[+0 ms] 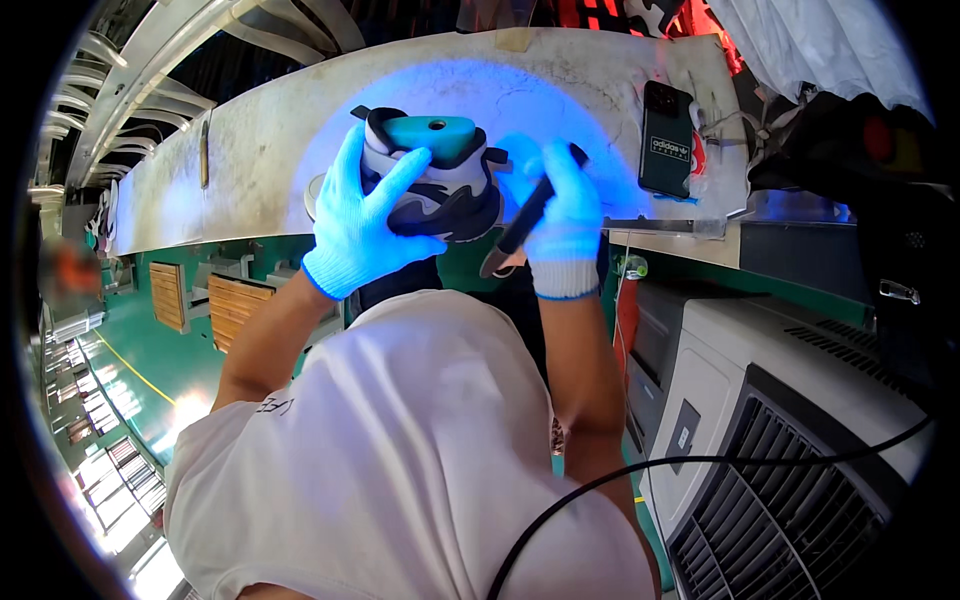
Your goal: The person uses a small black tool to scrape and clean the surface of a sneaker held in their left hand. They repeatedly rub the tool against the shoe's upper and sole, rotating the shoe to access different areas. The person wears blue gloves and works at a bench in a factory setting.
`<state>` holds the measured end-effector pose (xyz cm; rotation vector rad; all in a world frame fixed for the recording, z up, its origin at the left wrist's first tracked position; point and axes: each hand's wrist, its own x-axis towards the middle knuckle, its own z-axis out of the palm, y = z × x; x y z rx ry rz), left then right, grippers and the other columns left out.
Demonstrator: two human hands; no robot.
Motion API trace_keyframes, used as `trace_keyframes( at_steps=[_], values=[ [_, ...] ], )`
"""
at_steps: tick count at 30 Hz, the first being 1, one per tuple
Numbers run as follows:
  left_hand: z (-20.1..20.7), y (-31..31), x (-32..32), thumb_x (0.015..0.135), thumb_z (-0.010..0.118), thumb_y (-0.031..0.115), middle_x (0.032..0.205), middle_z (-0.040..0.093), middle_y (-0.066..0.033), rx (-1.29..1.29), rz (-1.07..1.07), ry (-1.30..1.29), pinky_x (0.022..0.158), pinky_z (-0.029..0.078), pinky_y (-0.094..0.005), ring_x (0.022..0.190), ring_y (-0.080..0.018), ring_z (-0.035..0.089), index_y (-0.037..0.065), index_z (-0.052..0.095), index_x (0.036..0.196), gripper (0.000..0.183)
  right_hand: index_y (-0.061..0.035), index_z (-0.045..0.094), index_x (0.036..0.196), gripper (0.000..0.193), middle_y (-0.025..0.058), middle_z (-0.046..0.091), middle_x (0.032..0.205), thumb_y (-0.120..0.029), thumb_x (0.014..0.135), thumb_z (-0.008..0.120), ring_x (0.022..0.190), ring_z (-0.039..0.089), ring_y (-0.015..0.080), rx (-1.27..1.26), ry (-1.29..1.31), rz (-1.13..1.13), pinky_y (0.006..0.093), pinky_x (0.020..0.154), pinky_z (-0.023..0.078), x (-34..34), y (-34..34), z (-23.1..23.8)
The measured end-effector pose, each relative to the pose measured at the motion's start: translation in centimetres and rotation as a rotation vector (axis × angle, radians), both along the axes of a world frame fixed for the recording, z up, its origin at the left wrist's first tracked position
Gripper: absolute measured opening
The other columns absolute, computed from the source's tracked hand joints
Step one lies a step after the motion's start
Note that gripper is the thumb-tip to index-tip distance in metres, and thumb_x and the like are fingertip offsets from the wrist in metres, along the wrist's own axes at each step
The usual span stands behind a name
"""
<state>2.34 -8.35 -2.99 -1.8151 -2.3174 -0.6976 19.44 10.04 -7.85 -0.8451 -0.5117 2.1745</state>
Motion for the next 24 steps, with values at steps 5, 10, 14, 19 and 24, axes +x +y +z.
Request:
trace_keyframes(
  at_steps=[5, 10, 14, 19, 24],
  values=[
    [0.6, 0.0, 0.0, 0.054, 0.106, 0.04, 0.162, 0.046, -0.0383, 0.019, -0.028, -0.056, 0.1, 0.062, -0.0538, 0.134, -0.0526, 0.062, 0.03, 0.072, 0.152, 0.104, -0.0054, 0.077, 0.124, 0.028, 0.0099, 0.074, 0.116, -0.024, 0.103, 0.079, 0.102, 0.073, 0.0274, 0.014, -0.331, 0.207, 0.0426, 0.092, 0.059, -2.8, 0.2, 0.3],
    [0.4, -0.1, 0.1, 0.045, 0.112, 0.037, 0.162, 0.048, -0.037, 0.036, -0.051, -0.058, 0.099, 0.066, -0.0524, 0.128, -0.0514, 0.071, 0.028, 0.073, 0.149, 0.111, -0.0002, 0.078, 0.109, 0.015, 0.0058, 0.078, 0.098, -0.013, 0.105, 0.071, 0.085, 0.071, 0.0172, 0.594, -0.414, 0.216, 0.0363, 0.075, 0.057, -2.2, 0.0, -6.1],
    [0.1, 0.0, 0.1, 0.046, 0.112, 0.036, 0.162, 0.049, -0.0363, -0.016, -0.056, -0.12, 0.099, 0.066, -0.052, 0.126, -0.0506, 0.072, 0.028, 0.074, 0.149, 0.11, 0.0065, 0.076, 0.101, 0.014, 0.0106, 0.08, 0.091, -0.004, 0.103, 0.067, 0.078, 0.071, 0.0179, 0.946, -0.845, 0.236, 0.0399, 0.069, 0.054, -1.4, -1.0, -4.6],
    [0.8, 0.4, 0.3, 0.045, 0.112, 0.039, 0.162, 0.048, -0.0367, 0.015, -0.017, -0.017, 0.099, 0.066, -0.0513, 0.126, -0.0516, 0.072, 0.029, 0.074, 0.149, 0.111, 0.0001, 0.078, 0.095, 0.018, 0.0137, 0.075, 0.082, -0.015, 0.103, 0.075, 0.071, 0.064, 0.0209, 0.812, -0.787, 0.2, 0.0411, 0.067, 0.052, -2.8, -0.3, -1.4],
    [0.6, 0.1, -0.1, 0.059, 0.107, 0.042, 0.166, 0.041, -0.0341, -0.053, -0.013, -0.033, 0.11, 0.057, -0.0586, 0.133, -0.0531, 0.062, 0.031, 0.068, 0.156, 0.105, -0.0005, 0.078, 0.105, 0.019, 0.0062, 0.077, 0.096, -0.019, 0.106, 0.075, 0.081, 0.071, 0.018, 0.225, -0.328, 0.193, 0.0364, 0.074, 0.059, -3.6, -0.4, -0.6]
  ],
)
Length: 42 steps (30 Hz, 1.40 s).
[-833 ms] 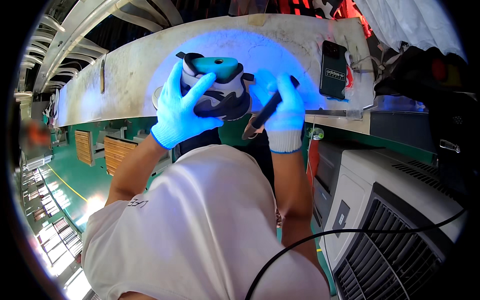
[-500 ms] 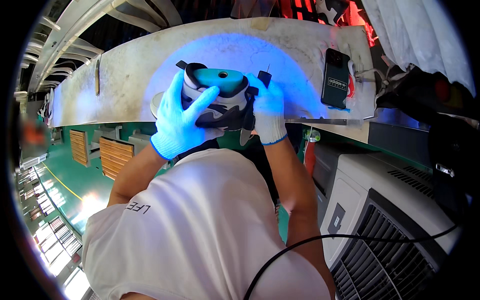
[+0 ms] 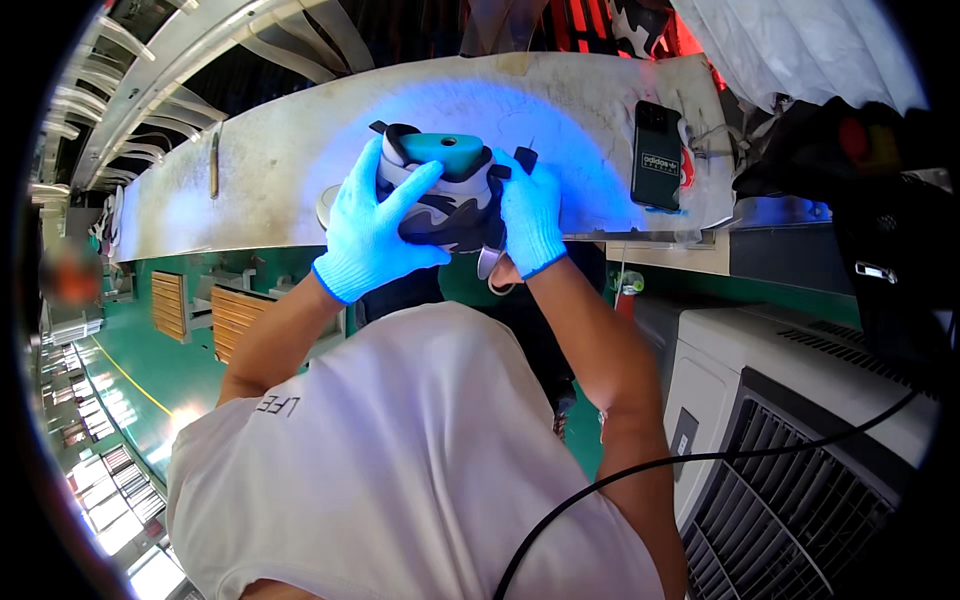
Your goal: The person uses a small black tool to scrape and clean the surface of a sneaker held in their left hand. They repeatedly rub the tool against the shoe's upper and sole, rotating the shoe to access different areas. The person wears blue gloves and works at a bench in a factory setting.
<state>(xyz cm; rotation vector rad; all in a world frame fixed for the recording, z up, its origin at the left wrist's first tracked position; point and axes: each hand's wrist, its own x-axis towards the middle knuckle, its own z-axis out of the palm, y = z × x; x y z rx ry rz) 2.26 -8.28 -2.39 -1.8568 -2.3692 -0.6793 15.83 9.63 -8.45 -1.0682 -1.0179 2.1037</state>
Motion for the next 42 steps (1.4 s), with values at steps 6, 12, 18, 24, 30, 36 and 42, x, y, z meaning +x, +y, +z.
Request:
trace_keyframes(
  at_steps=[6, 12, 18, 24, 30, 36, 42],
  values=[
    [0.3, 0.1, -0.2, 0.06, 0.107, 0.041, 0.165, 0.041, -0.0346, 0.016, -0.014, 0.019, 0.11, 0.057, -0.0577, 0.133, -0.0525, 0.063, 0.03, 0.068, 0.156, 0.105, 0.0017, 0.076, 0.119, 0.02, 0.0123, 0.078, 0.107, -0.012, 0.108, 0.067, 0.091, 0.074, 0.0236, -0.03, -0.022, -0.01, 0.0383, 0.081, 0.061, 0.0, -0.2, -2.1],
    [0.1, -0.1, 0.3, 0.061, 0.107, 0.042, 0.163, 0.044, -0.0377, 0.028, -0.027, -0.062, 0.103, 0.061, -0.0541, 0.129, -0.0519, 0.064, 0.03, 0.071, 0.153, 0.1, 0.0029, 0.079, 0.11, 0.018, 0.0121, 0.081, 0.097, -0.008, 0.098, 0.072, 0.084, 0.072, 0.024, 0.464, -0.241, -0.113, 0.0398, 0.078, 0.058, 0.3, -1.5, -1.8],
    [-0.1, 0.2, 0.2, 0.063, 0.106, 0.043, 0.164, 0.043, -0.0386, 0.016, -0.041, -0.065, 0.103, 0.06, -0.0541, 0.129, -0.0522, 0.064, 0.03, 0.069, 0.155, 0.1, 0.001, 0.078, 0.102, 0.018, 0.0121, 0.076, 0.085, -0.016, 0.1, 0.073, 0.077, 0.066, 0.0215, 0.655, -0.526, 0.029, 0.0429, 0.073, 0.053, 0.6, -0.7, -0.7],
    [0.4, 0.2, 0.0, 0.062, 0.106, 0.042, 0.165, 0.041, -0.0368, 0.032, -0.01, -0.023, 0.11, 0.056, -0.0578, 0.133, -0.0539, 0.062, 0.031, 0.067, 0.158, 0.104, -0.0029, 0.073, 0.111, 0.033, 0.0041, 0.07, 0.091, -0.035, 0.114, 0.068, 0.081, 0.066, 0.0165, 0.322, -0.163, 0.022, 0.0345, 0.078, 0.054, 2.6, 2.3, 3.1],
    [0.0, 0.0, 0.2, 0.057, 0.107, 0.042, 0.166, 0.042, -0.0377, 0.039, 0.002, -0.021, 0.113, 0.055, -0.0602, 0.138, -0.0556, 0.059, 0.033, 0.062, 0.162, 0.115, -0.0121, 0.068, 0.086, 0.05, 0.0005, 0.051, 0.062, -0.052, 0.116, 0.064, 0.058, 0.054, 0.017, -0.095, 0.428, -0.081, 0.0346, 0.059, 0.046, 4.7, 5.4, 1.9],
    [0.0, 0.0, 0.5, 0.056, 0.108, 0.042, 0.167, 0.04, -0.0398, 0.019, 0.004, -0.016, 0.115, 0.053, -0.0611, 0.141, -0.057, 0.057, 0.034, 0.06, 0.163, 0.118, -0.0147, 0.068, 0.087, 0.057, -0.0031, 0.035, 0.056, -0.058, 0.12, 0.051, 0.05, 0.029, 0.0132, -0.283, 0.767, 0.026, 0.0338, 0.05, 0.024, 3.4, 4.5, -1.1],
    [0.4, 0.1, 0.8, 0.056, 0.108, 0.041, 0.167, 0.039, -0.0407, -0.012, 0.035, -0.026, 0.116, 0.052, -0.0612, 0.142, -0.0575, 0.056, 0.033, 0.059, 0.164, 0.119, -0.0135, 0.066, 0.087, 0.052, -0.0033, 0.035, 0.057, -0.053, 0.12, 0.053, 0.049, 0.03, 0.0135, -0.35, 0.787, -0.012, 0.0338, 0.049, 0.024, 2.3, 4.4, -0.5]
  ],
)
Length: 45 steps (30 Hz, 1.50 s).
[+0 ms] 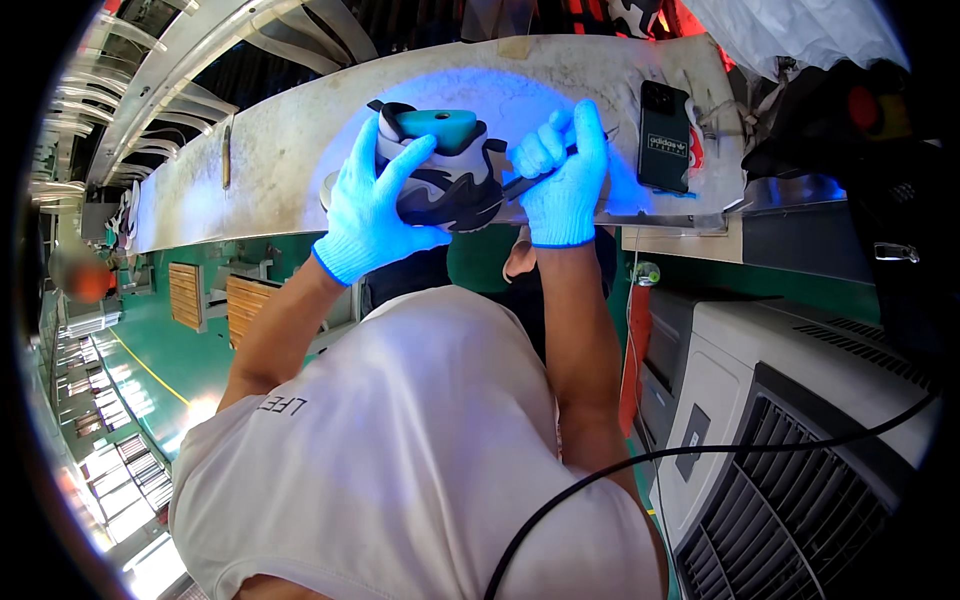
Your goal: The person uses a small black tool to scrape and clean the surface of a sneaker held in their left hand. They repeatedly rub the tool against the shoe's upper and sole, rotating the shoe to access different areas. The person wears blue gloves and works at a bench in a factory setting.
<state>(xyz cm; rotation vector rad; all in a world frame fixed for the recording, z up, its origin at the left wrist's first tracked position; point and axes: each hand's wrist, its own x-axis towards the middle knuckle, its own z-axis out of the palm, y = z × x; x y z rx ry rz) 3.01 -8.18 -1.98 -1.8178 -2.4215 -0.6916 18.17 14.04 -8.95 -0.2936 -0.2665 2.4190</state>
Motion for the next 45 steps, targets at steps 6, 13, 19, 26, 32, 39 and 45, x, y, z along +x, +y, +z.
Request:
trace_keyframes(
  at_steps=[6, 13, 19, 26, 32, 39, 45],
  values=[
    [-0.1, 0.2, -0.3, 0.058, 0.107, 0.041, 0.166, 0.04, -0.0403, 0.018, -0.028, 0.012, 0.114, 0.054, -0.061, 0.14, -0.0573, 0.057, 0.032, 0.06, 0.163, 0.116, -0.0127, 0.065, 0.091, 0.045, -0.0028, 0.034, 0.057, -0.047, 0.118, 0.059, 0.049, 0.031, 0.0132, 0.027, -0.055, -0.017, 0.0342, 0.049, 0.025, -0.3, -0.2, 0.3],
    [-0.5, 0.1, -0.2, 0.059, 0.106, 0.043, 0.166, 0.04, -0.04, 0.006, -0.013, 0.025, 0.111, 0.056, -0.0603, 0.138, -0.057, 0.059, 0.035, 0.062, 0.162, 0.113, -0.0196, 0.046, 0.073, 0.051, -0.0043, 0.031, 0.059, -0.036, 0.119, 0.058, 0.049, 0.029, 0.0118, 0.082, -0.216, -0.155, 0.0331, 0.049, 0.023, -0.6, -1.0, -0.9],
    [-0.9, 0.0, 0.4, 0.059, 0.106, 0.043, 0.167, 0.04, -0.0399, 0.008, 0.028, 0.021, 0.11, 0.058, -0.0589, 0.135, -0.0562, 0.061, 0.038, 0.061, 0.162, 0.112, -0.024, 0.04, 0.072, 0.053, -0.0072, 0.029, 0.06, -0.037, 0.118, 0.061, 0.051, 0.028, 0.0103, 0.078, -0.534, -0.263, 0.0326, 0.05, 0.023, -2.9, -1.2, 0.0],
    [-0.6, -0.3, 0.1, 0.059, 0.106, 0.043, 0.168, 0.039, -0.0378, 0.036, -0.024, 0.021, 0.111, 0.057, -0.0602, 0.137, -0.0574, 0.059, 0.035, 0.06, 0.163, 0.114, -0.0193, 0.052, 0.079, 0.039, -0.0052, 0.033, 0.062, -0.031, 0.113, 0.068, 0.049, 0.033, 0.0117, 0.041, -0.364, -0.184, 0.0321, 0.048, 0.029, -1.9, 2.3, -1.8],
    [0.2, 0.2, 0.0, 0.059, 0.107, 0.042, 0.168, 0.039, -0.0359, 0.01, -0.011, 0.018, 0.116, 0.053, -0.0604, 0.14, -0.0574, 0.057, 0.031, 0.06, 0.163, 0.115, -0.0143, 0.06, 0.086, 0.042, -0.004, 0.034, 0.06, -0.04, 0.12, 0.057, 0.048, 0.032, 0.0118, 0.088, 0.027, -0.059, 0.0324, 0.048, 0.027, -0.8, 2.1, -0.6],
    [0.4, -0.1, 0.4, 0.057, 0.107, 0.04, 0.168, 0.039, -0.036, -0.004, -0.005, 0.011, 0.117, 0.053, -0.0603, 0.14, -0.0568, 0.058, 0.03, 0.062, 0.161, 0.114, -0.0174, 0.056, 0.083, 0.045, -0.0044, 0.032, 0.058, -0.045, 0.12, 0.056, 0.047, 0.033, 0.0135, 0.143, -0.068, -0.051, 0.0339, 0.05, 0.028, -2.0, 0.6, -0.5],
    [-0.6, -0.2, 0.3, 0.055, 0.108, 0.04, 0.166, 0.042, -0.038, 0.064, -0.032, 0.039, 0.115, 0.054, -0.0609, 0.14, -0.0575, 0.058, 0.031, 0.063, 0.16, 0.115, -0.0185, 0.053, 0.078, 0.041, -0.0045, 0.037, 0.06, -0.031, 0.115, 0.067, 0.051, 0.039, 0.0121, 0.218, -0.361, -0.146, 0.0344, 0.051, 0.032, -4.1, 1.0, -1.0]
  ],
)
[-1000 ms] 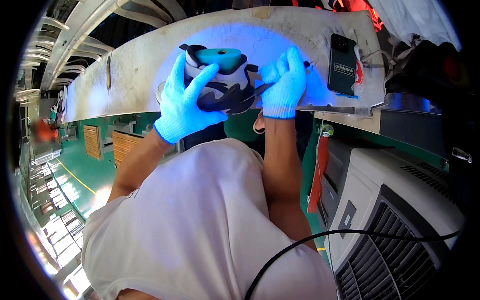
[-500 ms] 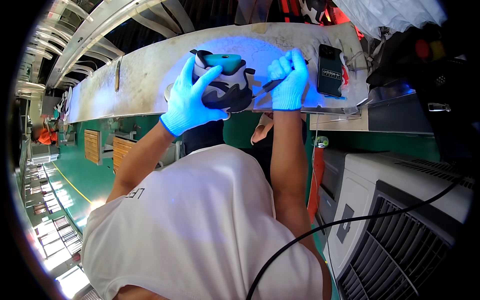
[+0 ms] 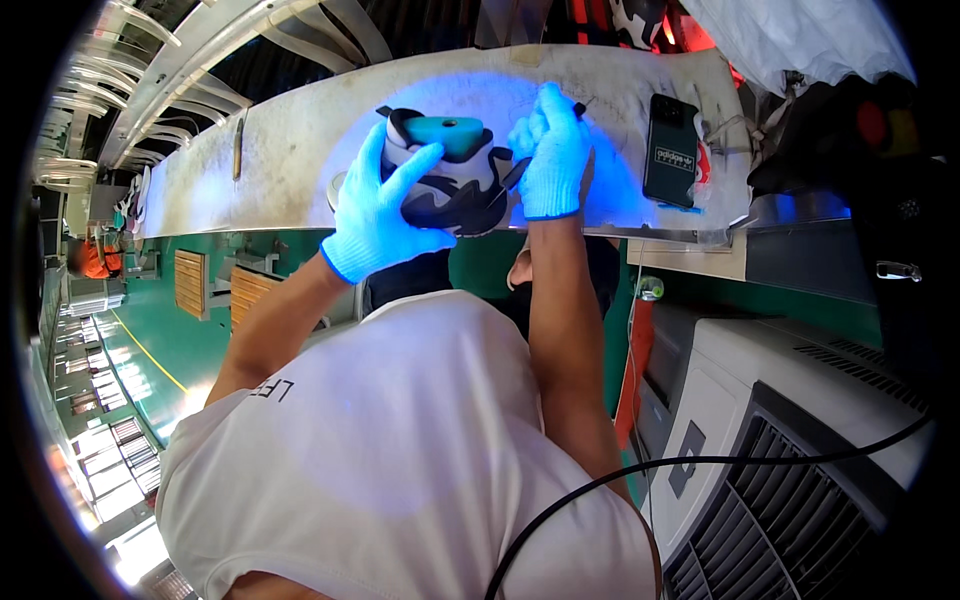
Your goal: The person uses a small black tool to scrape and clean the surface of a sneaker held in their left hand. They repeatedly rub the tool against the shoe's upper and sole, rotating the shoe to access different areas. The person wears blue gloves and works at a bench in a factory setting.
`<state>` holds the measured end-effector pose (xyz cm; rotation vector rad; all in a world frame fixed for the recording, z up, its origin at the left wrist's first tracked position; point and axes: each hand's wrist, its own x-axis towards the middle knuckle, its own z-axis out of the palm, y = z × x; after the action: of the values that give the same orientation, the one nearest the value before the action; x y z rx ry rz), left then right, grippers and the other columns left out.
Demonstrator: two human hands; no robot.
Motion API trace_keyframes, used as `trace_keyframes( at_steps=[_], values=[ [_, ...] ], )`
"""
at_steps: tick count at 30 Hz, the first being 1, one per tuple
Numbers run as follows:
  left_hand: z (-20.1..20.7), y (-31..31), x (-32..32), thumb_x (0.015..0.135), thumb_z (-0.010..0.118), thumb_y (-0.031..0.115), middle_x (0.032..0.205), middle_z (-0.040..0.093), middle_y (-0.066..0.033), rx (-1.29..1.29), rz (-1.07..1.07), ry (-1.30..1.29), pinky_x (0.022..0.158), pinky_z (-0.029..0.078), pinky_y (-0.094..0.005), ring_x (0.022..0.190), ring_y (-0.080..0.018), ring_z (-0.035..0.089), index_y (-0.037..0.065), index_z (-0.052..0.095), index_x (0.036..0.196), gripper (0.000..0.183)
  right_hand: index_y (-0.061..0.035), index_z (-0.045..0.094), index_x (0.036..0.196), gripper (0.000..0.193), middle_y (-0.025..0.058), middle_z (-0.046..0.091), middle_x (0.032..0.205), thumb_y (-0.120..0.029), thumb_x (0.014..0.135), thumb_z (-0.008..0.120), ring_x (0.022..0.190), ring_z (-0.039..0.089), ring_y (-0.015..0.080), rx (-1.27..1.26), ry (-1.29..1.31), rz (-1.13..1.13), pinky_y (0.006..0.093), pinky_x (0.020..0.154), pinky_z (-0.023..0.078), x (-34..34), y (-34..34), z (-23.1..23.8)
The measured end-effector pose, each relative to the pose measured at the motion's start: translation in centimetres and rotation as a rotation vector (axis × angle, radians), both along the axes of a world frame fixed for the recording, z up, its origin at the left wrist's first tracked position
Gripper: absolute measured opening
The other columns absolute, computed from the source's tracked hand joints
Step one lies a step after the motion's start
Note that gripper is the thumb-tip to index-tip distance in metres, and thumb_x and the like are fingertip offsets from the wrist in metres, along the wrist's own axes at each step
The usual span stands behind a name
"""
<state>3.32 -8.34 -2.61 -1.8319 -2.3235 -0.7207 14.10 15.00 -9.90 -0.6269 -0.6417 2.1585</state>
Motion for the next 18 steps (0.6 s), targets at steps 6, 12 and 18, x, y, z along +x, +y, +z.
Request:
trace_keyframes(
  at_steps=[6, 12, 18],
  values=[
    [0.6, -0.4, 0.0, 0.053, 0.108, 0.039, 0.165, 0.044, -0.0377, 0.026, -0.006, -0.003, 0.113, 0.054, -0.0602, 0.137, -0.0566, 0.06, 0.027, 0.066, 0.158, 0.113, -0.0069, 0.071, 0.095, 0.047, 0.0059, 0.064, 0.07, -0.052, 0.101, 0.083, 0.063, 0.066, 0.0232, 0.455, -0.705, 0.165, 0.0395, 0.06, 0.051, -0.8, 4.2, 1.8],
    [-0.1, -0.7, 0.0, 0.054, 0.11, 0.037, 0.165, 0.043, -0.0362, 0.052, -0.008, 0.05, 0.11, 0.057, -0.0584, 0.134, -0.053, 0.063, 0.03, 0.065, 0.157, 0.113, -0.0012, 0.075, 0.131, 0.074, 0.0322, 0.078, 0.124, -0.064, 0.093, 0.082, 0.125, 0.074, 0.045, 1.26, -1.582, 0.162, 0.0547, 0.111, 0.054, 1.2, 7.6, 1.9],
    [0.4, -0.8, 0.0, 0.064, 0.105, 0.034, 0.158, 0.049, -0.0345, 0.13, -0.053, 0.025, 0.096, 0.062, -0.0541, 0.123, -0.0495, 0.068, 0.03, 0.068, 0.154, 0.098, -0.0021, 0.065, 0.15, 0.073, 0.0251, 0.061, 0.157, -0.035, 0.091, 0.093, 0.146, 0.059, 0.0412, 1.541, -1.246, -0.265, 0.0539, 0.119, 0.051, 5.1, 4.3, 0.5]
  ],
)
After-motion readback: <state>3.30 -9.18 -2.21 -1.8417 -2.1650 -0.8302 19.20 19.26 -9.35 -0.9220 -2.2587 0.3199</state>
